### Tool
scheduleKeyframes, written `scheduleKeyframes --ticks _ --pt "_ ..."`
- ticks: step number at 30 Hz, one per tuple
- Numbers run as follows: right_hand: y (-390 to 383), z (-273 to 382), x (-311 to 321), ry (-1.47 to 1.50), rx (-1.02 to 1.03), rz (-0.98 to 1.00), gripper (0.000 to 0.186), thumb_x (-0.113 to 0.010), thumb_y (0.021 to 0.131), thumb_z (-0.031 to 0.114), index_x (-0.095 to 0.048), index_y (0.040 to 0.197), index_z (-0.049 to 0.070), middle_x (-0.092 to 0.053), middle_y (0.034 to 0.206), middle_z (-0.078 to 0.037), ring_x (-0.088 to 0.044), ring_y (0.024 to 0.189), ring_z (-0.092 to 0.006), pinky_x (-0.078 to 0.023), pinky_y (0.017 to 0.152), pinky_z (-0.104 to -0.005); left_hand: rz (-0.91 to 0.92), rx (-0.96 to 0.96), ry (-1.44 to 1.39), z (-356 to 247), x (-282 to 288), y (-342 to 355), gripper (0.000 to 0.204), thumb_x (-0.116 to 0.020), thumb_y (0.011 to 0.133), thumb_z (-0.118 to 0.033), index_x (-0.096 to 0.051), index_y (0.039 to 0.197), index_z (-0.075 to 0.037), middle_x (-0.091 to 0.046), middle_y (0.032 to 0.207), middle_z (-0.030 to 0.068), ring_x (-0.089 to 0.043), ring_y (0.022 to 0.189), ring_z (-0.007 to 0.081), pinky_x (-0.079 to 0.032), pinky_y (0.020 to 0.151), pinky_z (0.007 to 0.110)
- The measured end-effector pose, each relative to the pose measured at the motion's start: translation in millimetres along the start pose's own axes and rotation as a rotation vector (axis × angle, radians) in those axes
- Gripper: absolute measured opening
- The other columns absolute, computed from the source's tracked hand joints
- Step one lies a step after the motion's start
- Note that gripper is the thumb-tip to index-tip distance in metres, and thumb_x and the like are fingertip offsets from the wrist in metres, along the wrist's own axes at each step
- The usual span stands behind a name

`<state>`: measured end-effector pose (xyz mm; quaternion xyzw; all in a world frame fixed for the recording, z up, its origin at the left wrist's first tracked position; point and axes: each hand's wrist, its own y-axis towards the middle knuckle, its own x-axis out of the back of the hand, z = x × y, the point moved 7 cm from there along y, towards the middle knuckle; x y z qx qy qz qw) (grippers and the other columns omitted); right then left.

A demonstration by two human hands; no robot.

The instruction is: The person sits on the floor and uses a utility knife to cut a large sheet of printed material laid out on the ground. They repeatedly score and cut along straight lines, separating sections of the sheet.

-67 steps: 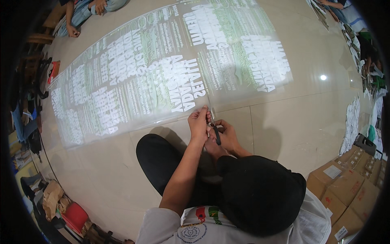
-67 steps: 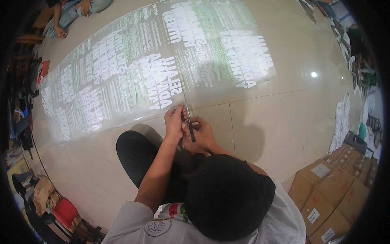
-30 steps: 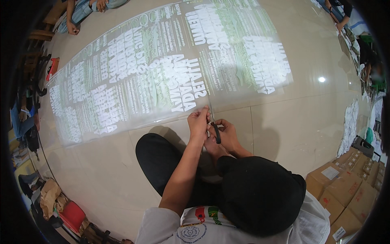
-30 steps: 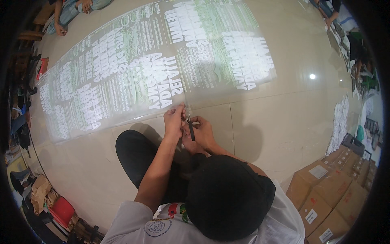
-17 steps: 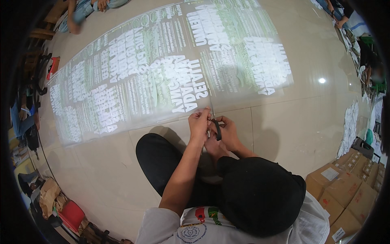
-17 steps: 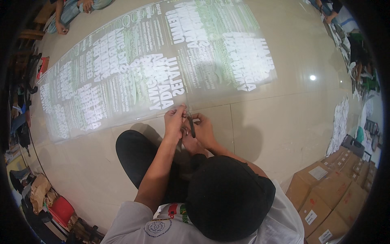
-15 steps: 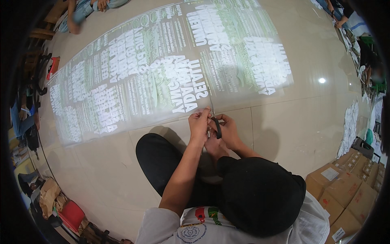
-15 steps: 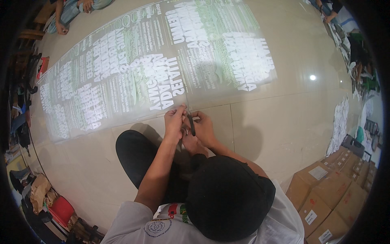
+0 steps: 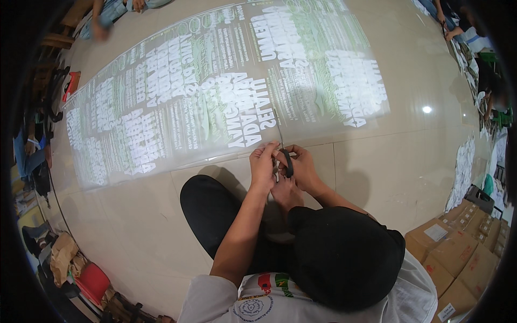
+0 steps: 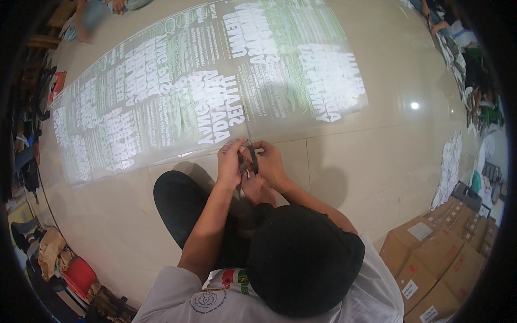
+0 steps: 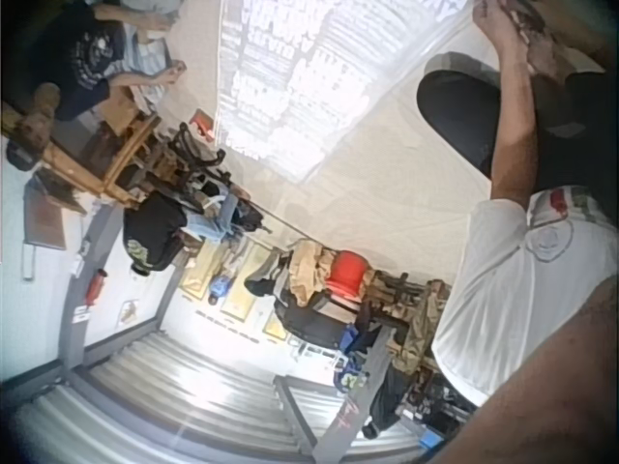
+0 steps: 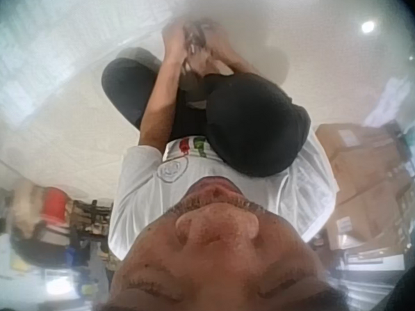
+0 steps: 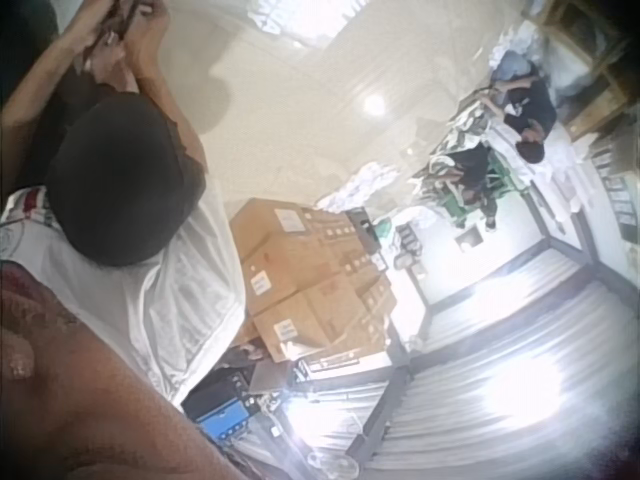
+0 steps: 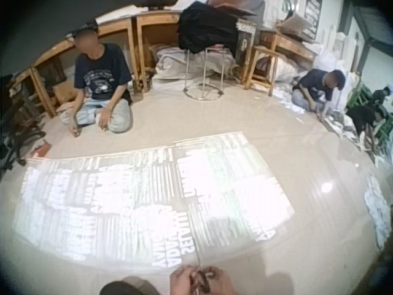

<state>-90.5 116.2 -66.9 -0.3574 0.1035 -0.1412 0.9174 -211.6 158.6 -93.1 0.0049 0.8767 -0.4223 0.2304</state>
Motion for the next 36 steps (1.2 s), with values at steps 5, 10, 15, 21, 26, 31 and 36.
scheduleKeyframes --ticks 5,10,15,21,26,31,36 --pt "4.2 6.3 -2.2 0.048 -0.019 -0.023 0.046 -0.086 0.086 0.035 -0.066 0.101 -0.003 -0.068 0.077 -0.006 -0.063 0.061 -0.0100 -0.050 0.055 -0.0238 0.011 -0.010 -0.019 2.2 2.9 1.1 0.014 -0.064 0.101 -0.018 -0.069 0.099 -0.005 -0.060 0.073 -0.0009 -0.060 0.063 0.0100 -0.047 0.052 0.027" --pt "5.8 17.2 -6.4 0.031 -0.065 -0.010 0.046 -0.086 0.087 0.038 -0.066 0.098 -0.003 -0.068 0.076 -0.006 -0.062 0.060 -0.0106 -0.049 0.055 -0.0240 0.038 0.040 -0.024 4.6 5.4 -1.4 0.019 -0.062 0.103 -0.022 -0.063 0.088 -0.009 -0.059 0.076 -0.0019 -0.058 0.065 0.0097 -0.048 0.054 0.027" --pt "9.1 15.8 -6.1 0.036 -0.091 -0.007 0.046 -0.084 0.088 0.040 -0.066 0.097 -0.001 -0.068 0.077 -0.007 -0.061 0.061 -0.0109 -0.049 0.055 -0.0242 0.063 0.027 -0.028 3.5 0.0 -4.5 0.025 -0.061 0.104 -0.024 -0.059 0.083 -0.012 -0.060 0.076 -0.0013 -0.056 0.064 0.0098 -0.047 0.055 0.027" --pt "-10.2 13.4 -14.4 0.171 -0.173 0.080 0.043 -0.082 0.091 0.039 -0.066 0.100 0.000 -0.066 0.077 -0.005 -0.062 0.063 -0.0106 -0.049 0.057 -0.0237 0.045 0.027 0.013 -1.6 2.9 -3.7 0.021 -0.060 0.105 -0.023 -0.065 0.091 -0.008 -0.064 0.079 0.0008 -0.060 0.065 0.0108 -0.048 0.052 0.027" --pt "-7.8 28.0 -17.1 0.105 -0.116 0.087 0.041 -0.081 0.092 0.039 -0.067 0.100 0.002 -0.066 0.077 -0.004 -0.061 0.062 -0.0106 -0.048 0.057 -0.0239 0.030 0.021 0.050 2.1 10.8 0.8 0.020 -0.059 0.105 -0.021 -0.066 0.093 -0.007 -0.065 0.081 0.0016 -0.062 0.067 0.0115 -0.049 0.053 0.027" --pt "6.9 27.5 -14.1 0.038 -0.097 0.059 0.039 -0.080 0.092 0.038 -0.067 0.099 0.002 -0.065 0.076 -0.004 -0.059 0.061 -0.0100 -0.046 0.055 -0.0236 0.107 -0.053 0.018 -4.5 1.5 -5.0 0.021 -0.058 0.105 -0.020 -0.066 0.091 -0.007 -0.064 0.082 0.0009 -0.058 0.068 0.0098 -0.048 0.057 0.028" --pt "20.8 30.8 -15.9 0.019 -0.035 0.055 0.039 -0.081 0.092 0.038 -0.067 0.095 0.002 -0.064 0.073 -0.003 -0.057 0.060 -0.0092 -0.043 0.054 -0.0238 0.060 -0.081 0.084 -7.0 1.2 -6.0 0.021 -0.059 0.104 -0.020 -0.069 0.092 -0.007 -0.066 0.083 0.0000 -0.054 0.067 0.0068 -0.043 0.059 0.025"
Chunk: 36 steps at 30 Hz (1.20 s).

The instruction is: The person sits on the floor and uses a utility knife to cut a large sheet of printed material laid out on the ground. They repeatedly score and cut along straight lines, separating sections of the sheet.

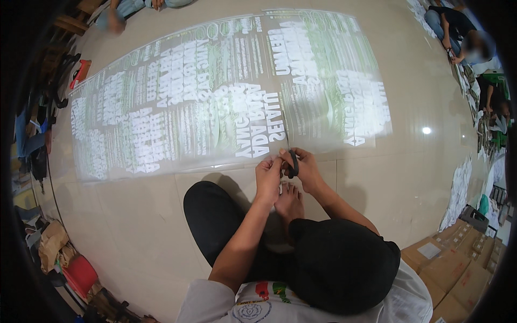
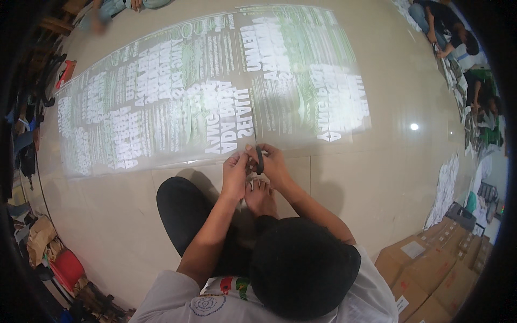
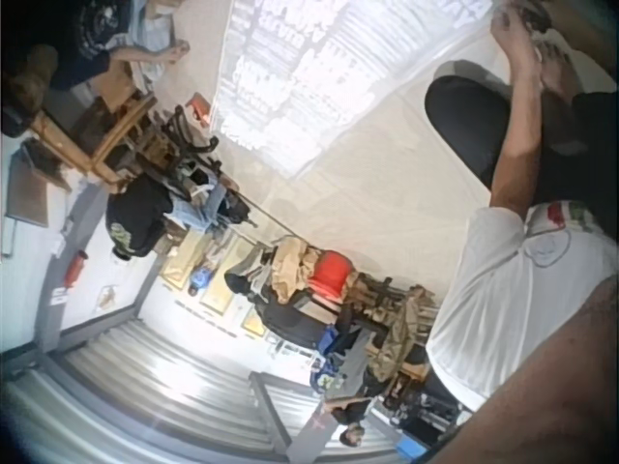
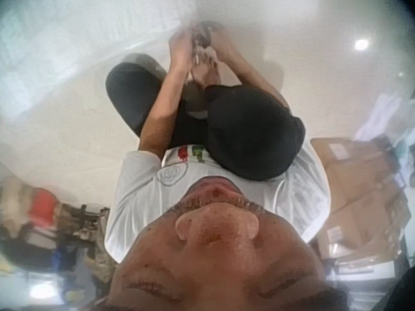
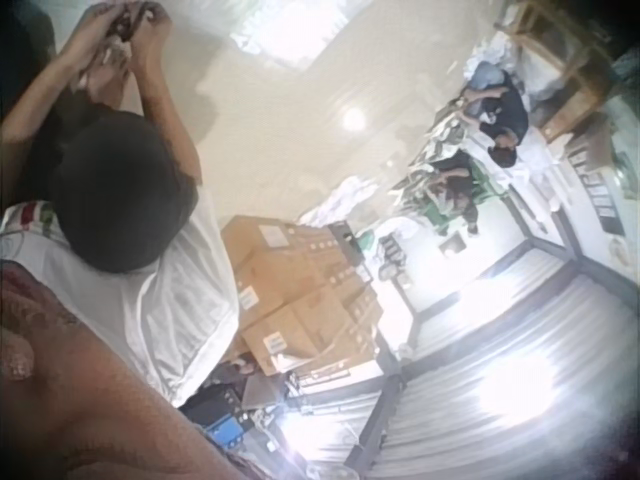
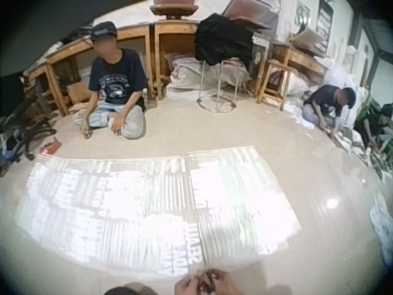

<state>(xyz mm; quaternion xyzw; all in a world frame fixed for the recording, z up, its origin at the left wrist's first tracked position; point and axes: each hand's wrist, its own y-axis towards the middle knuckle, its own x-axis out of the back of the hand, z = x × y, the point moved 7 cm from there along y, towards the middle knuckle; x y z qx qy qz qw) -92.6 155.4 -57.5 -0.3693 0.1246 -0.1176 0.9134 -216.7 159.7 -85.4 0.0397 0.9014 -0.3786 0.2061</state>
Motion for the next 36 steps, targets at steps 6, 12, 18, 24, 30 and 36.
scheduleKeyframes --ticks 6,12,18,24,30,36 --pt "21.2 5.3 4.3 -0.027 0.032 -0.007 0.051 -0.085 0.086 0.044 -0.068 0.102 -0.002 -0.068 0.077 -0.006 -0.062 0.061 -0.0105 -0.046 0.053 -0.0240 -0.052 -0.026 0.035 -11.1 -3.5 -8.9 0.018 -0.060 0.103 -0.018 -0.072 0.098 -0.005 -0.067 0.084 -0.0023 -0.047 0.064 0.0036 -0.036 0.059 0.022" --pt "37.5 24.7 0.1 -0.052 0.060 -0.051 0.051 -0.085 0.086 0.042 -0.069 0.103 -0.004 -0.065 0.075 -0.004 -0.059 0.060 -0.0089 -0.043 0.051 -0.0245 -0.132 -0.052 0.041 -11.5 -3.1 -14.6 0.017 -0.064 0.101 -0.018 -0.073 0.096 -0.004 -0.062 0.080 -0.0055 -0.043 0.063 0.0018 -0.033 0.057 0.022" --pt "59.5 41.0 -2.1 -0.093 0.116 -0.055 0.046 -0.085 0.087 0.040 -0.072 0.099 -0.003 -0.063 0.073 -0.001 -0.052 0.059 -0.0067 -0.037 0.050 -0.0252 -0.213 -0.143 0.010 -16.4 -8.5 -19.9 0.015 -0.069 0.100 -0.015 -0.070 0.091 -0.003 -0.058 0.076 -0.0076 -0.042 0.065 0.0000 -0.029 0.056 0.022" --pt "73.2 47.6 -3.2 -0.092 0.075 -0.058 0.042 -0.084 0.088 0.039 -0.071 0.100 0.001 -0.064 0.081 0.002 -0.053 0.066 -0.0052 -0.040 0.056 -0.0226 -0.224 -0.118 -0.027 -10.6 -9.9 -20.2 0.016 -0.069 0.100 -0.018 -0.070 0.092 -0.005 -0.060 0.076 -0.0069 -0.044 0.065 0.0008 -0.032 0.059 0.021" --pt "80.1 56.3 -10.0 -0.048 0.080 -0.058 0.043 -0.086 0.087 0.039 -0.071 0.101 0.001 -0.064 0.082 0.003 -0.054 0.069 -0.0053 -0.042 0.059 -0.0217 -0.252 -0.092 -0.020 -9.9 -8.3 -21.2 0.015 -0.069 0.100 -0.020 -0.072 0.094 -0.006 -0.060 0.078 -0.0073 -0.044 0.067 0.0013 -0.034 0.062 0.022" --pt "94.7 62.7 -8.2 -0.087 0.116 -0.051 0.048 -0.085 0.087 0.040 -0.071 0.102 -0.003 -0.066 0.081 -0.004 -0.058 0.067 -0.0092 -0.044 0.055 -0.0254 -0.254 -0.119 0.000 -11.6 -10.2 -22.5 0.014 -0.068 0.100 -0.018 -0.071 0.094 -0.006 -0.060 0.080 -0.0067 -0.045 0.069 0.0017 -0.034 0.063 0.022"
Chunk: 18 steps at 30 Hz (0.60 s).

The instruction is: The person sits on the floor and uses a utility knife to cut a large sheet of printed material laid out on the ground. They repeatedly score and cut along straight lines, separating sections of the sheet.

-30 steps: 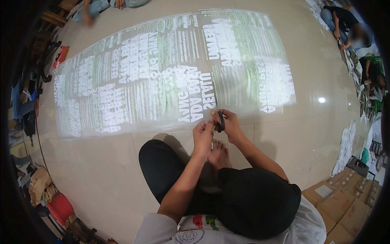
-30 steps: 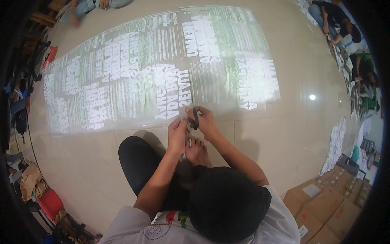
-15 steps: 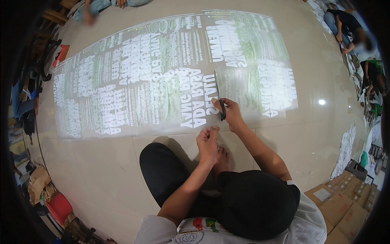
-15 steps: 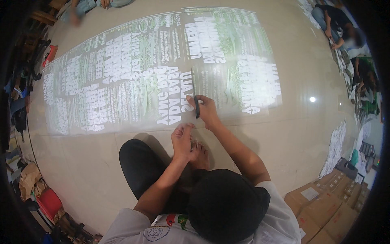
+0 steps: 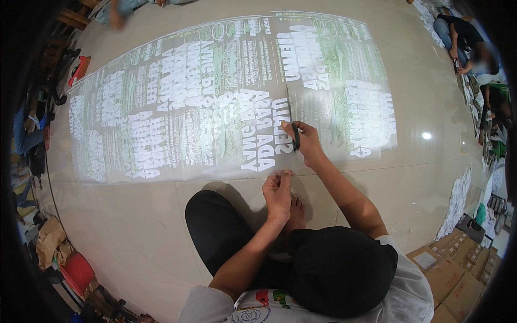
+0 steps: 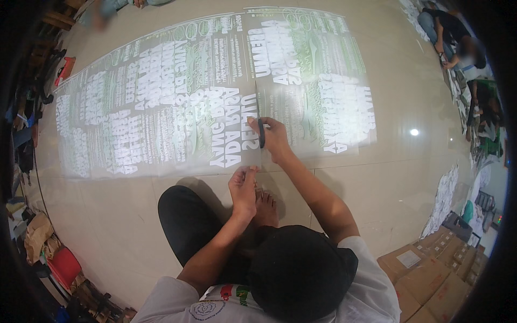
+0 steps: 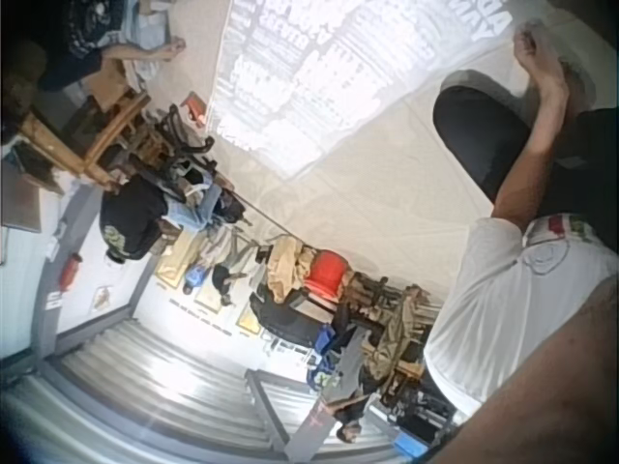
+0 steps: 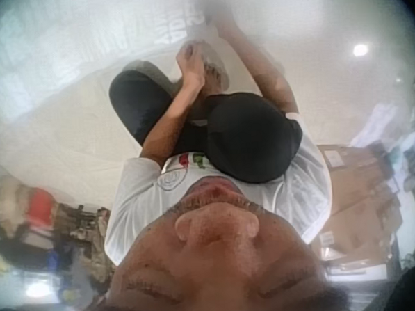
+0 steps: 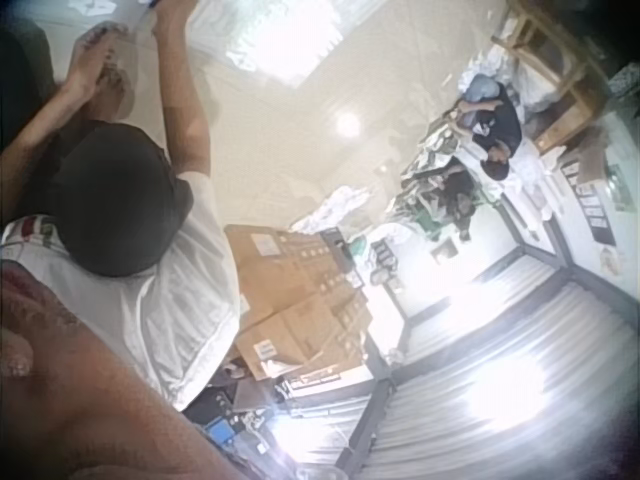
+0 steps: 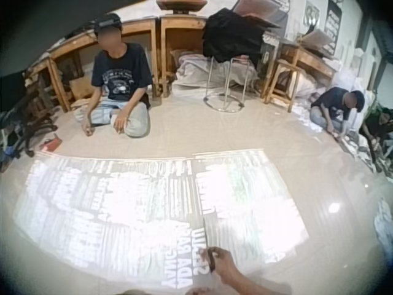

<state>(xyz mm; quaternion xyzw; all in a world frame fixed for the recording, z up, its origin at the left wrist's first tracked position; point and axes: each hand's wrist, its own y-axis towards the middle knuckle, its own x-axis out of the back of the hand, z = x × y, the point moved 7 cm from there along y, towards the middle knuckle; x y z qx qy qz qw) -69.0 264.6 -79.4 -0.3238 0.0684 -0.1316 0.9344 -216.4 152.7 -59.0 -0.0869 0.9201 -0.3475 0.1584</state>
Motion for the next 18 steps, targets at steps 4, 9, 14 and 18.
scheduleKeyframes --ticks 4,9,14,18 --pt "9.7 8.0 -1.0 0.003 0.004 -0.024 0.046 -0.086 0.086 0.042 -0.071 0.099 0.001 -0.061 0.078 0.003 -0.051 0.065 -0.0047 -0.038 0.054 -0.0226 -0.009 -0.014 0.014 0.0 -0.5 -0.4 0.013 -0.067 0.100 -0.017 -0.070 0.094 -0.006 -0.060 0.080 -0.0062 -0.044 0.069 0.0022 -0.034 0.063 0.022" --pt "26.4 20.1 -0.8 -0.044 -0.003 0.011 0.049 -0.086 0.085 0.044 -0.070 0.101 0.000 -0.061 0.076 0.002 -0.053 0.062 -0.0059 -0.039 0.053 -0.0218 -0.023 -0.042 -0.002 -1.7 -1.9 -0.7 0.012 -0.067 0.100 -0.016 -0.070 0.093 -0.006 -0.059 0.079 -0.0061 -0.044 0.068 0.0023 -0.034 0.063 0.022" --pt "34.6 31.9 -7.4 -0.025 -0.005 0.019 0.050 -0.086 0.086 0.043 -0.070 0.103 -0.001 -0.064 0.080 -0.001 -0.058 0.063 -0.0081 -0.043 0.055 -0.0224 -0.024 -0.049 0.000 -0.5 2.2 0.4 0.015 -0.069 0.101 -0.016 -0.069 0.093 -0.003 -0.060 0.080 -0.0061 -0.049 0.074 0.0021 -0.038 0.067 0.021" --pt "54.6 29.1 -0.3 -0.037 0.016 0.010 0.051 -0.085 0.087 0.043 -0.070 0.105 -0.002 -0.067 0.085 -0.003 -0.061 0.066 -0.0094 -0.047 0.057 -0.0230 -0.014 -0.074 0.016 -1.6 -3.4 -1.2 0.014 -0.067 0.100 -0.016 -0.070 0.091 -0.006 -0.055 0.076 -0.0067 -0.044 0.069 0.0025 -0.034 0.063 0.022"
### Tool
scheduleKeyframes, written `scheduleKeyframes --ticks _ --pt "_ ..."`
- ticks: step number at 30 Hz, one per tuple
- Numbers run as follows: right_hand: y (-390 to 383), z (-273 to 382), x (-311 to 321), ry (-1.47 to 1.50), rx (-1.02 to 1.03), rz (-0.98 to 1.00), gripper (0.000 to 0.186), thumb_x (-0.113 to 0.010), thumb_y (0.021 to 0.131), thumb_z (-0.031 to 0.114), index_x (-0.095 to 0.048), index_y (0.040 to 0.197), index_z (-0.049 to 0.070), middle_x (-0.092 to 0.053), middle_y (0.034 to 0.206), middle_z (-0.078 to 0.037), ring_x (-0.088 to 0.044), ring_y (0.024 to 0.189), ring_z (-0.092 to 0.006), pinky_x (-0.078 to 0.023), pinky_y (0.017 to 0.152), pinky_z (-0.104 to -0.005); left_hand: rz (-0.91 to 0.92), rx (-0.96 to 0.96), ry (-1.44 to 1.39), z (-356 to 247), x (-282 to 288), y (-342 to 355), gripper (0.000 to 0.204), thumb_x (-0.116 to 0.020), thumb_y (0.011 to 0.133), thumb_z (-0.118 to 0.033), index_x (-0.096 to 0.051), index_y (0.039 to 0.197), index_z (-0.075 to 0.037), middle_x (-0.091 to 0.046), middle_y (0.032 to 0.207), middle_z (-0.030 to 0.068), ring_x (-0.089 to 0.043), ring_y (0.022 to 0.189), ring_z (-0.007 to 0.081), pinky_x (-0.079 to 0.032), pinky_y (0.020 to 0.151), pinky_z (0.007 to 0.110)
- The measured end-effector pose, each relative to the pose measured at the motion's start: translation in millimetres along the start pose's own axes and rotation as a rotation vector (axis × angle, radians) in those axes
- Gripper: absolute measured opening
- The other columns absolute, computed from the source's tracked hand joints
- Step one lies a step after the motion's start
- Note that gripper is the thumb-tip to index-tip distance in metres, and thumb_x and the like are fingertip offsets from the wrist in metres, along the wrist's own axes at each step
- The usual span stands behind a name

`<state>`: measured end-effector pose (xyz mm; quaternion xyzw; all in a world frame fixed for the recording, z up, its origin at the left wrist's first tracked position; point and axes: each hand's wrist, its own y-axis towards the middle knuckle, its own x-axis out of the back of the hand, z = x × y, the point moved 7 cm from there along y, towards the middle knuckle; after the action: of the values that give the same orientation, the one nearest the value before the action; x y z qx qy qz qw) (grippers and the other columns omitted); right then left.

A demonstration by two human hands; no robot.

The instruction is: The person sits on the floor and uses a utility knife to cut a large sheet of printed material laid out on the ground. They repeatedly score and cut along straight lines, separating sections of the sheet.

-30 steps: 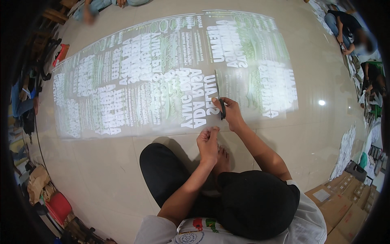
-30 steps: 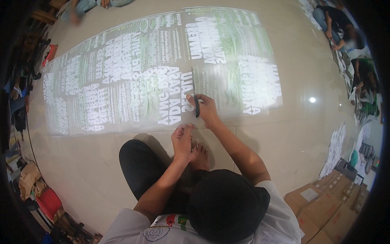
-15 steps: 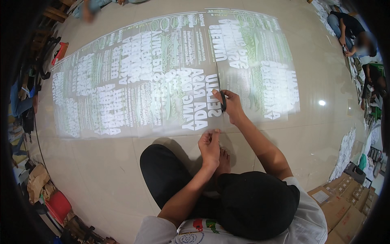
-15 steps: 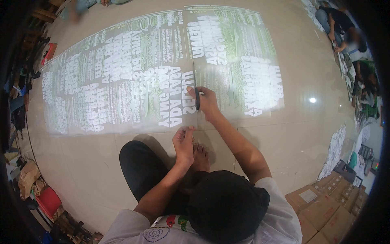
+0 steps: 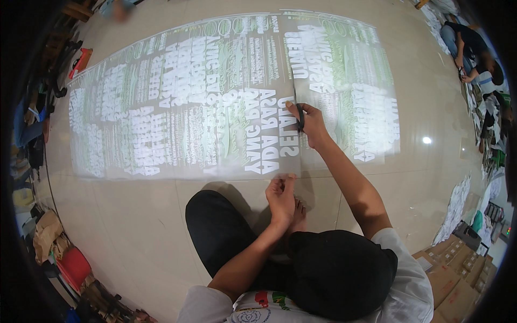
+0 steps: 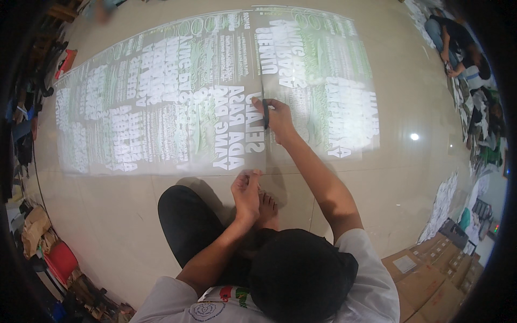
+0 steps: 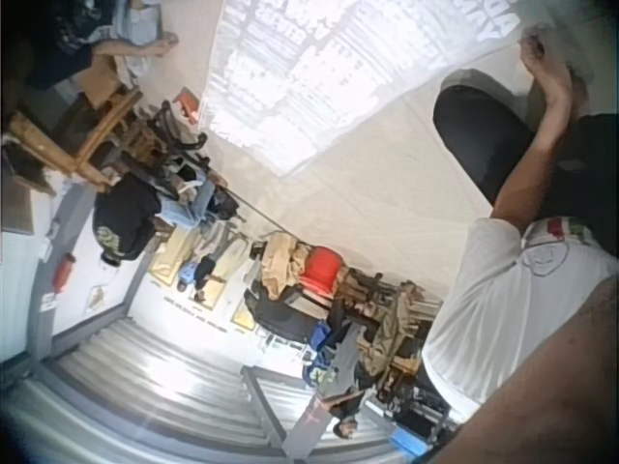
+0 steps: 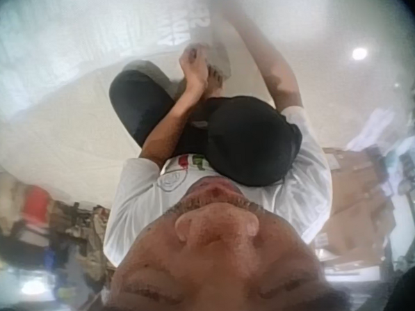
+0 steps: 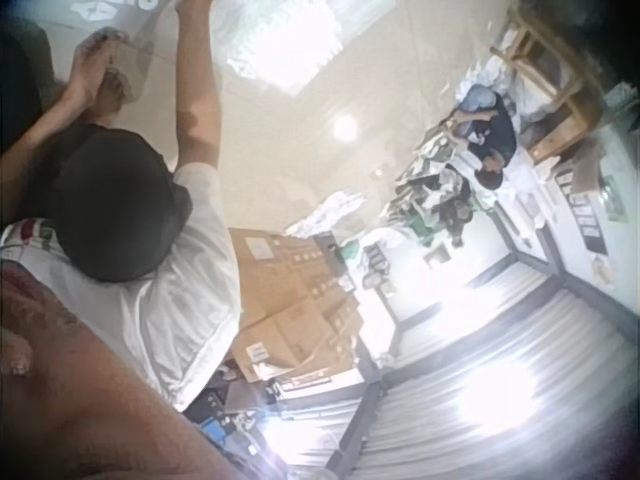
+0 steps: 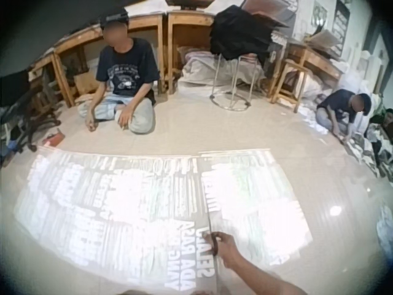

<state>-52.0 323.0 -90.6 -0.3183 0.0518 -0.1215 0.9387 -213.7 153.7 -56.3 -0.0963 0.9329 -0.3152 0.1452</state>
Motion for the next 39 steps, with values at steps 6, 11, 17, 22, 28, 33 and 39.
scheduleKeyframes --ticks 6,11,17,22,28,33,39 --pt "11.6 8.6 -2.7 -0.011 0.013 -0.012 0.057 -0.086 0.084 0.045 -0.071 0.105 -0.005 -0.069 0.088 -0.007 -0.061 0.075 -0.0131 -0.048 0.063 -0.0275 -0.014 0.036 0.008 -0.9 -0.6 -1.6 0.015 -0.067 0.100 -0.017 -0.069 0.090 -0.006 -0.054 0.075 -0.0065 -0.044 0.068 0.0026 -0.034 0.062 0.022" --pt "17.1 20.3 -3.9 -0.053 0.006 -0.032 0.059 -0.087 0.083 0.046 -0.071 0.106 -0.005 -0.068 0.089 -0.006 -0.061 0.074 -0.0126 -0.047 0.063 -0.0278 -0.021 0.042 -0.005 2.0 1.7 -0.9 0.014 -0.067 0.100 -0.016 -0.069 0.090 -0.006 -0.052 0.073 -0.0071 -0.043 0.065 0.0018 -0.032 0.059 0.022" --pt "38.7 26.0 -2.1 -0.048 0.027 -0.006 0.060 -0.087 0.083 0.047 -0.070 0.108 -0.004 -0.066 0.084 -0.004 -0.059 0.069 -0.0114 -0.044 0.057 -0.0270 -0.010 0.031 -0.006 0.4 -0.1 -1.8 0.014 -0.066 0.101 -0.016 -0.069 0.092 -0.006 -0.051 0.073 -0.0075 -0.041 0.063 0.0005 -0.030 0.056 0.021" --pt "51.3 29.3 -5.2 -0.036 0.020 0.008 0.056 -0.087 0.083 0.047 -0.070 0.104 -0.002 -0.065 0.079 -0.002 -0.060 0.066 -0.0099 -0.042 0.054 -0.0260 0.029 0.026 0.000 0.2 2.3 -1.5 0.017 -0.067 0.103 -0.016 -0.067 0.093 -0.002 -0.060 0.079 -0.0052 -0.047 0.071 0.0017 -0.038 0.063 0.022" --pt "62.8 39.5 -5.5 -0.024 0.046 0.026 0.052 -0.086 0.084 0.047 -0.072 0.103 0.000 -0.065 0.078 -0.001 -0.060 0.067 -0.0097 -0.044 0.056 -0.0259 0.003 0.079 -0.082 -2.3 -2.4 -6.4 0.017 -0.069 0.103 -0.017 -0.065 0.092 -0.004 -0.059 0.078 -0.0057 -0.045 0.068 0.0002 -0.035 0.058 0.021" --pt "69.6 55.5 -13.9 -0.015 0.046 0.041 0.048 -0.086 0.084 0.046 -0.072 0.098 0.001 -0.064 0.077 0.000 -0.060 0.069 -0.0092 -0.045 0.059 -0.0264 -0.018 0.051 -0.131 1.3 -0.5 -5.5 0.017 -0.070 0.102 -0.017 -0.065 0.092 -0.004 -0.056 0.074 -0.0067 -0.042 0.064 0.0000 -0.033 0.055 0.021" --pt "91.3 65.1 -8.8 -0.074 0.079 0.080 0.045 -0.085 0.085 0.047 -0.068 0.082 0.005 -0.060 0.070 0.000 -0.054 0.058 -0.0089 -0.039 0.052 -0.0252 -0.040 0.039 -0.135 7.6 0.1 -2.6 0.016 -0.071 0.101 -0.017 -0.065 0.091 -0.006 -0.055 0.072 -0.0074 -0.040 0.062 -0.0003 -0.031 0.054 0.020"
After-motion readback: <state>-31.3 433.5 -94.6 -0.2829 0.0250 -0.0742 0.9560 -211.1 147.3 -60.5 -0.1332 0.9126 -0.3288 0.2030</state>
